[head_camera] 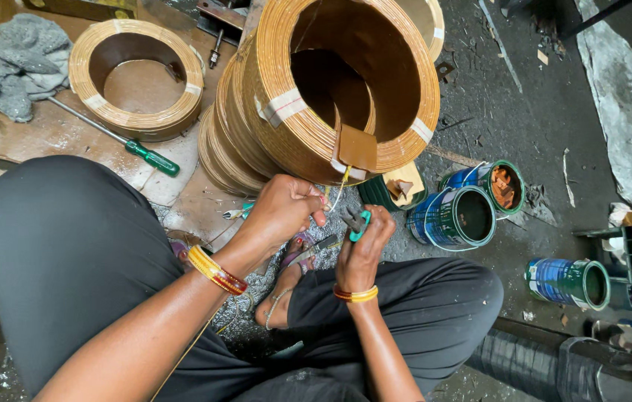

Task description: The person sits on the floor and uses pliers to strip and twist wires on a large copper coil. They insert a small cardboard spacer into the coil and continue securing wires around it.

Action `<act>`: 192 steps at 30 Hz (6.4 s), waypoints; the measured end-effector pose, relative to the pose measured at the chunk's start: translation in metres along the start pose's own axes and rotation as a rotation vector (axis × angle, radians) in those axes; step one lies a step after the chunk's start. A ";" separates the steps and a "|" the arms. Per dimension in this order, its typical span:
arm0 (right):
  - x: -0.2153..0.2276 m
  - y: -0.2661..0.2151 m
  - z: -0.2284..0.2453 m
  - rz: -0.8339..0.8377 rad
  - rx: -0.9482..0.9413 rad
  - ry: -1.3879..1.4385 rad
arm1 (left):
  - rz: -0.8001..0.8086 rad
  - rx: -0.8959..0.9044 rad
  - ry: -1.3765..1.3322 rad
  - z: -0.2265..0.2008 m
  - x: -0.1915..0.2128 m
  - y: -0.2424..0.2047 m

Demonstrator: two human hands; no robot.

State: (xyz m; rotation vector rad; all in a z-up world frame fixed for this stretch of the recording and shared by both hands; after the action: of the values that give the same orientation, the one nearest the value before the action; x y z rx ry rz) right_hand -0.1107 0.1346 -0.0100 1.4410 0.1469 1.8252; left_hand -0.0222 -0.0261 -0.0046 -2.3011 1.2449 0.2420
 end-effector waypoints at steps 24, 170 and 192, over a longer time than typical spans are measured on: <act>-0.046 0.013 -0.034 -0.219 0.170 -0.079 | -0.033 0.021 0.053 0.001 0.001 0.003; 0.045 -0.118 0.115 1.151 0.213 0.909 | -0.437 0.156 0.074 0.072 -0.011 -0.295; 0.123 -0.042 0.069 1.285 -0.040 1.364 | -0.465 0.044 0.979 -0.041 -0.005 -0.230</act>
State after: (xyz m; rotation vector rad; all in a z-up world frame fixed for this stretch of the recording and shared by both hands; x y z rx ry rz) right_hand -0.0355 0.2162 0.0865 -0.2174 -0.2173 3.5070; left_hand 0.1605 0.0600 0.1131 -2.6411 0.9953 -1.1761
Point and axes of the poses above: each hand's wrist, its own y-axis towards the middle knuckle, its own x-axis out of the back of the hand, z = x × y, the point moved 3 cm from there along y, towards the middle knuckle, and after that the axes turned 2 degrees about x, right-handed, at the moved point
